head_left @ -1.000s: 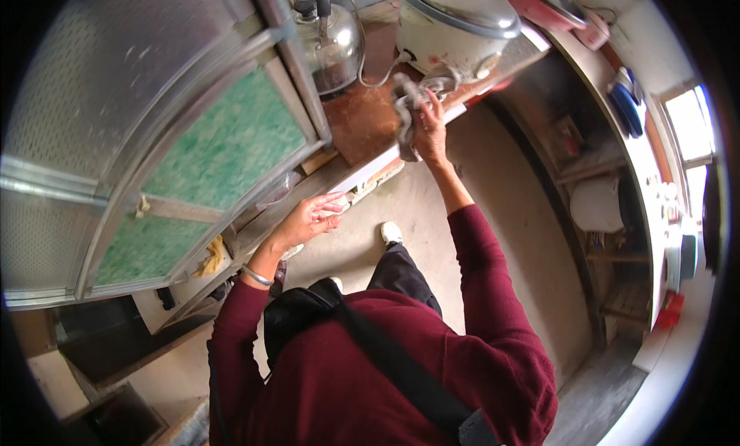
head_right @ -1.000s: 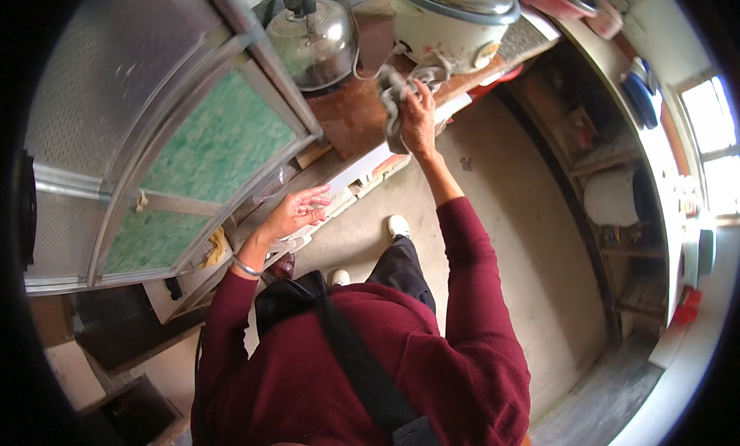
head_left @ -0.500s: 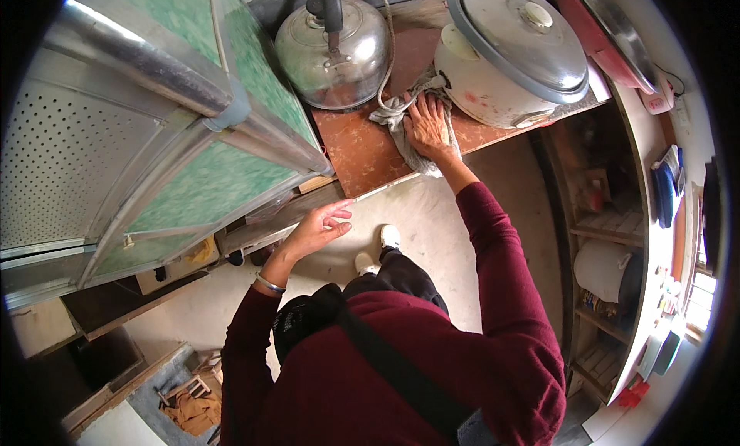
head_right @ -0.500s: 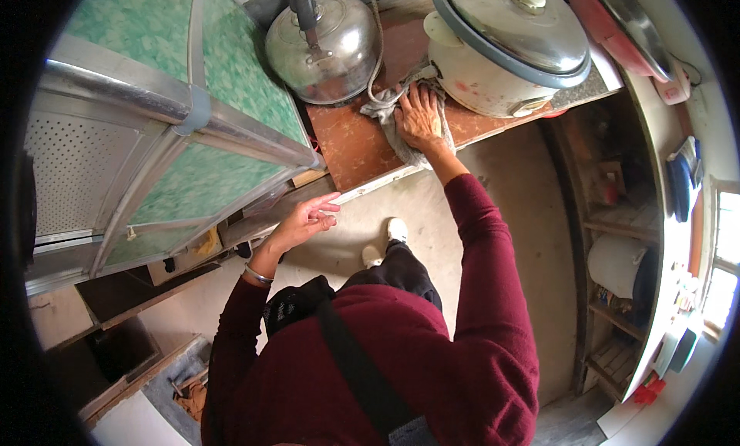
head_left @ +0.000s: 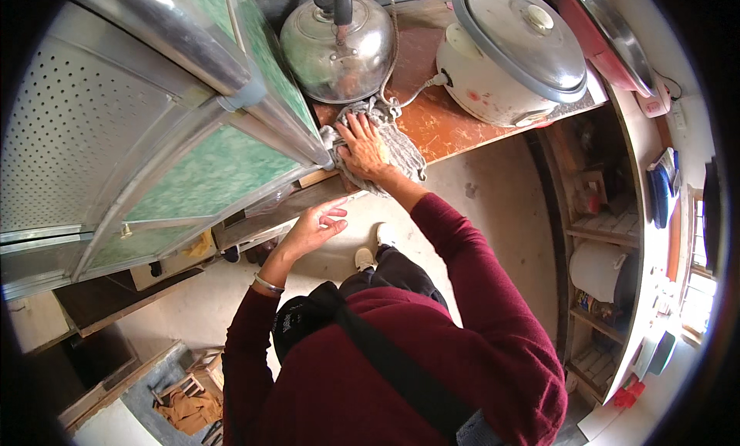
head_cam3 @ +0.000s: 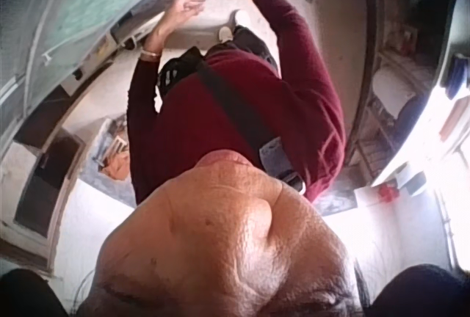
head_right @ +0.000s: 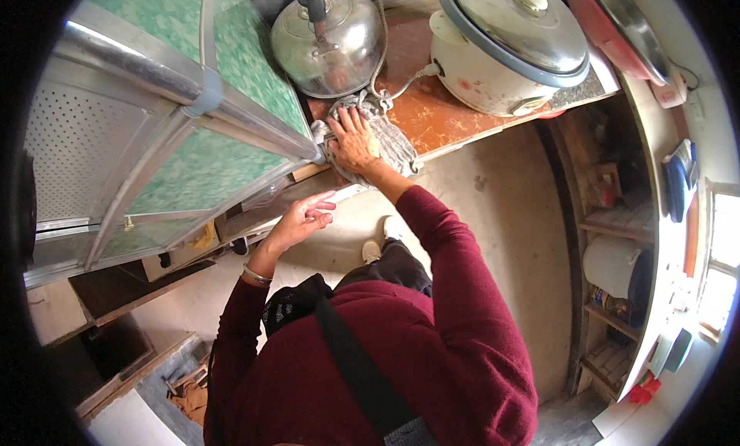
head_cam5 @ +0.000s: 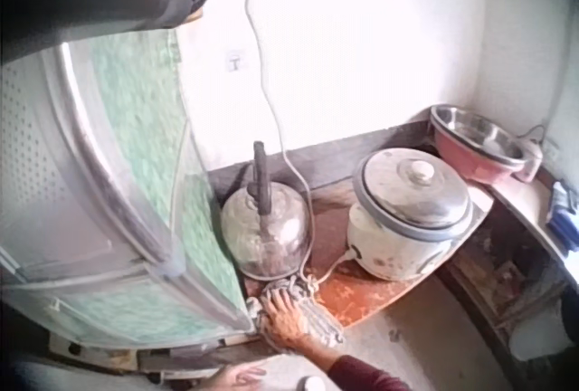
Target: The person wrings a cloth in a bucket of water, then wipes a large orange table and a white countertop. They move a small container on the table and shift a metal basin on the counter to reach underneath, continuing to wipe the surfaces before returning to the bucket.
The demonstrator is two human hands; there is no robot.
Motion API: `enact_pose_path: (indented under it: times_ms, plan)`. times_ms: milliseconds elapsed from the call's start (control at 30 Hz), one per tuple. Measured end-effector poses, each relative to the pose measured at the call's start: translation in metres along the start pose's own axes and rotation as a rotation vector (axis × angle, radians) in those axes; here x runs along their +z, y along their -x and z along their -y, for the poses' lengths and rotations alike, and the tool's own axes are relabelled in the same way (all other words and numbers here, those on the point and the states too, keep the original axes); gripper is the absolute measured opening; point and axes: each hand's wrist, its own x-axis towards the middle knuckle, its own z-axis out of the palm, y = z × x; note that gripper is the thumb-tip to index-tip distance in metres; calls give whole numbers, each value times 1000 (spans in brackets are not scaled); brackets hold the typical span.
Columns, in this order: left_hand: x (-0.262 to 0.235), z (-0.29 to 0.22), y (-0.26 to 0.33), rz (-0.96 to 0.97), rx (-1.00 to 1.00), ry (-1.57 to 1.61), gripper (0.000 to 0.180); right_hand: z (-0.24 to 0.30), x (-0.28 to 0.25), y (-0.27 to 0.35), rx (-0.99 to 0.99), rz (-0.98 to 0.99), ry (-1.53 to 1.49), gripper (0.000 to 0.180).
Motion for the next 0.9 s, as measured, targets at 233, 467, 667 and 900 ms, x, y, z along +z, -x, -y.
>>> enact_pose_path:
  times_ms: [233, 467, 667, 900]
  plan:
    - [13, 16, 2, 57, 3, 11, 56, -30, -13, 28, -317, 109, -96, 43]
    - [24, 12, 3, 58, -23, -39, 55, -7, 6, -11, -205, -23, 142, 43]
    - [21, 17, 10, 30, 48, 52, 51, -32, -29, 47, -164, 115, 109, 42]
    - [18, 27, 32, 8, -11, -5, 51, -117, -69, 42, 166, -81, 177, 45]
